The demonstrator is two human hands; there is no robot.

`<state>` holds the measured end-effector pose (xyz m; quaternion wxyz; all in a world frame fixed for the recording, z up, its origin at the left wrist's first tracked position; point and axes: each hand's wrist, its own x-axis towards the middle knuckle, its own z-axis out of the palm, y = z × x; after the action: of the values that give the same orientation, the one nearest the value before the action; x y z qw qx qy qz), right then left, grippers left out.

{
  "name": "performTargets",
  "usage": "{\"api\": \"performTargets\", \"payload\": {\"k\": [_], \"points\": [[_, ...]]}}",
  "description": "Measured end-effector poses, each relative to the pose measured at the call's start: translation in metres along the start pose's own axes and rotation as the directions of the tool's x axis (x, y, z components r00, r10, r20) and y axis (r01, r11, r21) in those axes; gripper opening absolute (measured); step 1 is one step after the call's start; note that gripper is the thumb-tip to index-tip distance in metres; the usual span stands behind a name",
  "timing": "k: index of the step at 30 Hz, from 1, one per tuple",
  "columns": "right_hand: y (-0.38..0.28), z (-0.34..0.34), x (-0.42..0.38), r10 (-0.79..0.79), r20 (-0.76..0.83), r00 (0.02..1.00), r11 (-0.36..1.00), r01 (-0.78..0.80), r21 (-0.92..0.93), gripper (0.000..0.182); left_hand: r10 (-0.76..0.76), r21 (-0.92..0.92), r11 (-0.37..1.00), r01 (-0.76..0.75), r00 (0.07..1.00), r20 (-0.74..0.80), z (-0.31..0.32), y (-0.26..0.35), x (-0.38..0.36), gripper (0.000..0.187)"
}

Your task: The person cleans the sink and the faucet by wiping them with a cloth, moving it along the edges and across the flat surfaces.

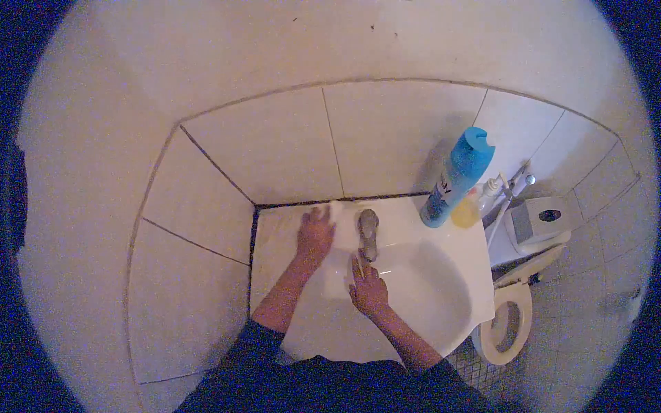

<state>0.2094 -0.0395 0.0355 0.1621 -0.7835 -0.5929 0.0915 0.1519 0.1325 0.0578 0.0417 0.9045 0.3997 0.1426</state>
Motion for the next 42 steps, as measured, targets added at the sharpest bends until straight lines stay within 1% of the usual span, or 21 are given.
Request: {"api": "performTargets", "payload": {"k": [1, 4, 5, 6, 9, 12, 16, 18, 19, 23, 26, 27, 28, 30, 33, 35, 36, 38, 39, 41, 42], "points": [[0.001, -0.002, -0.003, -0.016, 0.001, 1.0, 0.999, 0.016, 0.043, 0.073, -0.016, 0.063, 0.998, 0.013, 0.999, 0.051, -0.007, -0.015, 0.001, 0.045], [0.003, 0.0, -0.009, -0.015, 0.017, 1.0, 0.995, 0.013, 0.104, 0.073, -0.101, 0.017, 0.995, 0.1, 0.984, 0.147, -0.026, -0.017, 0.003, 0.047], [0.003, 0.001, -0.008, 0.0, 0.027, 1.0, 0.993, -0.003, 0.116, 0.072, -0.032, 0.017, 0.999, 0.032, 0.999, 0.033, -0.009, -0.016, 0.001, 0.047], [0.001, 0.002, -0.007, -0.004, 0.025, 1.0, 0.993, 0.001, 0.116, 0.072, -0.035, 0.018, 0.999, 0.034, 0.999, 0.03, -0.003, -0.006, 0.005, 0.047], [-0.012, 0.005, -0.005, 0.002, 0.103, 0.995, 0.986, -0.019, 0.165, 0.069, -0.033, -0.074, 0.996, 0.042, 0.993, 0.115, 0.002, 0.016, 0.015, 0.047], [-0.018, -0.004, -0.003, -0.076, 0.108, 0.991, 0.99, 0.062, 0.124, 0.066, -0.07, 0.036, 0.997, 0.066, 0.989, 0.133, -0.01, -0.004, 0.007, 0.047], [-0.008, 0.0, -0.012, -0.078, 0.085, 0.993, 0.986, 0.064, 0.151, 0.061, -0.131, -0.022, 0.99, 0.136, 0.979, 0.157, -0.005, -0.012, 0.004, 0.047], [-0.006, 0.012, -0.01, -0.08, 0.075, 0.994, 0.985, 0.067, 0.16, 0.059, 0.019, 0.087, 0.996, -0.026, 0.997, 0.074, 0.033, 0.001, 0.014, 0.048], [-0.007, 0.021, -0.009, -0.121, 0.052, 0.991, 0.972, 0.108, 0.21, 0.057, -0.065, -0.008, 0.997, 0.07, 0.958, 0.281, -0.024, 0.033, 0.016, 0.047], [-0.012, 0.02, -0.01, -0.212, 0.027, 0.977, 0.945, 0.198, 0.26, 0.05, -0.076, -0.016, 0.997, 0.08, 0.984, 0.16, 0.002, -0.003, 0.01, 0.049], [-0.001, 0.009, -0.018, -0.172, 0.093, 0.981, 0.973, 0.154, 0.17, 0.046, -0.144, 0.025, 0.99, 0.142, 0.97, 0.195, -0.02, -0.01, 0.007, 0.048], [-0.002, 0.01, -0.019, -0.169, 0.094, 0.981, 0.973, 0.151, 0.173, 0.046, -0.014, 0.15, 0.989, 0.007, 0.999, 0.05, 0.012, -0.017, 0.009, 0.049], [-0.002, 0.011, -0.02, -0.148, 0.117, 0.982, 0.974, 0.125, 0.188, 0.046, -0.015, 0.151, 0.989, 0.007, 0.999, 0.051, 0.003, -0.002, 0.009, 0.049], [-0.005, 0.018, -0.016, -0.134, 0.138, 0.981, 0.974, 0.105, 0.199, 0.045, 0.033, 0.001, 0.999, -0.034, 0.992, 0.126, -0.011, 0.034, 0.013, 0.049], [-0.007, 0.033, -0.015, -0.219, 0.034, 0.975, 0.929, 0.197, 0.314, 0.044, -0.003, -0.006, 1.0, 0.004, 0.995, 0.097, -0.005, 0.025, 0.012, 0.049], [-0.008, 0.021, -0.02, -0.199, 0.093, 0.976, 0.931, 0.158, 0.33, 0.044, -0.02, -0.008, 1.0, 0.021, 0.996, 0.091, -0.013, 0.007, 0.009, 0.049], [-0.003, 0.018, -0.021, -0.193, 0.091, 0.977, 0.932, 0.154, 0.329, 0.044, -0.06, 0.001, 0.998, 0.061, 0.988, 0.145, -0.017, -0.002, 0.01, 0.049], [0.009, 0.015, -0.026, -0.171, -0.029, 0.985, 0.97, 0.174, 0.169, 0.03, -0.103, 0.019, 0.995, 0.101, 0.974, 0.203, -0.016, -0.002, 0.01, 0.049], [0.012, 0.018, -0.027, -0.173, -0.026, 0.985, 0.97, 0.175, 0.171, 0.03, -0.074, 0.007, 0.997, 0.074, 0.985, 0.154, -0.006, 0.007, 0.01, 0.049], [0.02, 0.024, -0.021, 0.093, 0.172, 0.981, 0.967, -0.13, 0.217, 0.017, -0.053, -0.006, 0.999, 0.054, 0.994, 0.093, -0.005, 0.017, 0.01, 0.049], [0.026, 0.019, -0.018, 0.087, 0.172, 0.981, 0.969, -0.124, 0.212, 0.017, -0.018, -0.042, 0.999, 0.024, 0.991, 0.136, -0.012, 0.023, 0.008, 0.049]]}}
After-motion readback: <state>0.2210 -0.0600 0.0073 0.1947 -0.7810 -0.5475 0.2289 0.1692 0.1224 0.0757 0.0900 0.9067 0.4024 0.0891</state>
